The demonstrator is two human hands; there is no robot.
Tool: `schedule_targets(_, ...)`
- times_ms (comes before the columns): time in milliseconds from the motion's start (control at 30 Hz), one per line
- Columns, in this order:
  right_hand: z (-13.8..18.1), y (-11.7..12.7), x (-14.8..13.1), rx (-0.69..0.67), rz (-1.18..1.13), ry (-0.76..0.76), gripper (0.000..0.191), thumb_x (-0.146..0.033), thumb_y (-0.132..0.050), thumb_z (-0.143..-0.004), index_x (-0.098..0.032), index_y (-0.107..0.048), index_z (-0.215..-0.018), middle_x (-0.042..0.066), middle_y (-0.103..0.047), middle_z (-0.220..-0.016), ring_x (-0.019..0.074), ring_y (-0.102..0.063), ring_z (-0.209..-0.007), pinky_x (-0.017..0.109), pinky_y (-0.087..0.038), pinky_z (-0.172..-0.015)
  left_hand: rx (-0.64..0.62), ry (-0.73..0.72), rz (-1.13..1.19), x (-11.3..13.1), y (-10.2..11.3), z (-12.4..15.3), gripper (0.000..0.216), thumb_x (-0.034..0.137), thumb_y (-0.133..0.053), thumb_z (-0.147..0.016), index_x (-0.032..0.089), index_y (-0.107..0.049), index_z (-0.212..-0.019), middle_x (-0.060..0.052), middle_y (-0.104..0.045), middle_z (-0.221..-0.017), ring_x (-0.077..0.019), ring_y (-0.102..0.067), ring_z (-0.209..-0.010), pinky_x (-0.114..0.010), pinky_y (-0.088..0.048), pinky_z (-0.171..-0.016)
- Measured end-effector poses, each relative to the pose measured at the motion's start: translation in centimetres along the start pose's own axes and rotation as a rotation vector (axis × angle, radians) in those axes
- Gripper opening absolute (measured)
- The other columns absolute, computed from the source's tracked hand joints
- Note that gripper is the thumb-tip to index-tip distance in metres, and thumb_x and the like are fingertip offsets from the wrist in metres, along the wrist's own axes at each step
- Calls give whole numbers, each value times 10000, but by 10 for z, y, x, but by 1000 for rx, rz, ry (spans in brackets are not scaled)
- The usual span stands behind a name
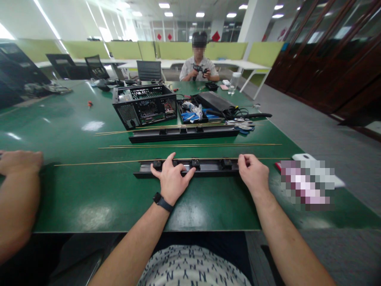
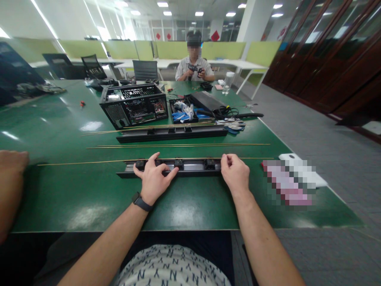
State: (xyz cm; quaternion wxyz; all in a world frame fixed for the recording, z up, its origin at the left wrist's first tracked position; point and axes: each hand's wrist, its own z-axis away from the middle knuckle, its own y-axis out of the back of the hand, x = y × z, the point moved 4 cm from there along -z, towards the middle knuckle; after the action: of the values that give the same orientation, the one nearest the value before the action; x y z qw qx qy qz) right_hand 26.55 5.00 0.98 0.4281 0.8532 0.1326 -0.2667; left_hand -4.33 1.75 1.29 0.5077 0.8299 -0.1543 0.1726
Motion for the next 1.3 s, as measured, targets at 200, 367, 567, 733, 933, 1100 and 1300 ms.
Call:
schedule_targets(200,0,0,3,-2,10,-35,395,-562,-538,-979,-237,-737,-879,79,-758,-774,256,-709,-769,360,-478,-769,7,-5,8,0,2,3,259,515,-801,-921,291,-822,-795,-102,-590,-1612,-390,-581,-1430,-833,-58,-1258)
schedule_targets(367,0,-1,4,2,14,-18,409,-577,-542,-980,-237,-753,-896,78,-762,-775,259,-709,-767,359,-475,-749,-4,-5,-3,2,2,4,265,519,-795,-924,284,-825,-804,-107,-571,-1632,-412,-574,-1438,-849,-65,-1248)
schedule_targets(567,0,-1,2,7,13,-4,414,-577,-542,-982,-233,-761,-910,81,-766,-786,254,-707,-765,353,-475,-739,-5,-13,-19,5,1,2,272,548,-814,-906,287,-835,-833,-139,-555,-1644,-420,-558,-1451,-879,-84,-1224)
schedule_targets(733,1,-1,2,-7,-1,-16,392,-560,-549,-976,-234,-758,-917,80,-775,-807,262,-727,-793,360,-481,-762,-5,-23,-11,7,2,2,252,543,-809,-913,298,-843,-865,-141,-556,-1644,-418,-561,-1451,-894,-53,-1215)
schedule_targets(933,1,-1,1,-8,-8,-24,386,-560,-555,-977,-234,-755,-927,86,-780,-823,273,-737,-812,370,-496,-791,-27,-26,8,7,1,3,237,530,-800,-921,299,-846,-899,-118,-548,-1660,-436,-568,-1443,-895,-10,-1215)
schedule_targets(1100,1,-1,2,-6,-9,-30,392,-561,-559,-969,-231,-766,-927,87,-782,-817,267,-729,-803,366,-498,-782,-25,-31,15,7,1,2,227,534,-812,-915,309,-845,-912,-122,-560,-1649,-414,-569,-1450,-899,18,-1210)
schedule_targets(1300,1,-1,2,-2,10,-28,423,-585,-543,-966,-226,-764,-919,87,-769,-793,265,-723,-784,358,-495,-765,-40,-18,-1,9,3,1,235,541,-789,-932,314,-851,-942,-127,-582,-1627,-409,-558,-1466,-918,54,-1188)
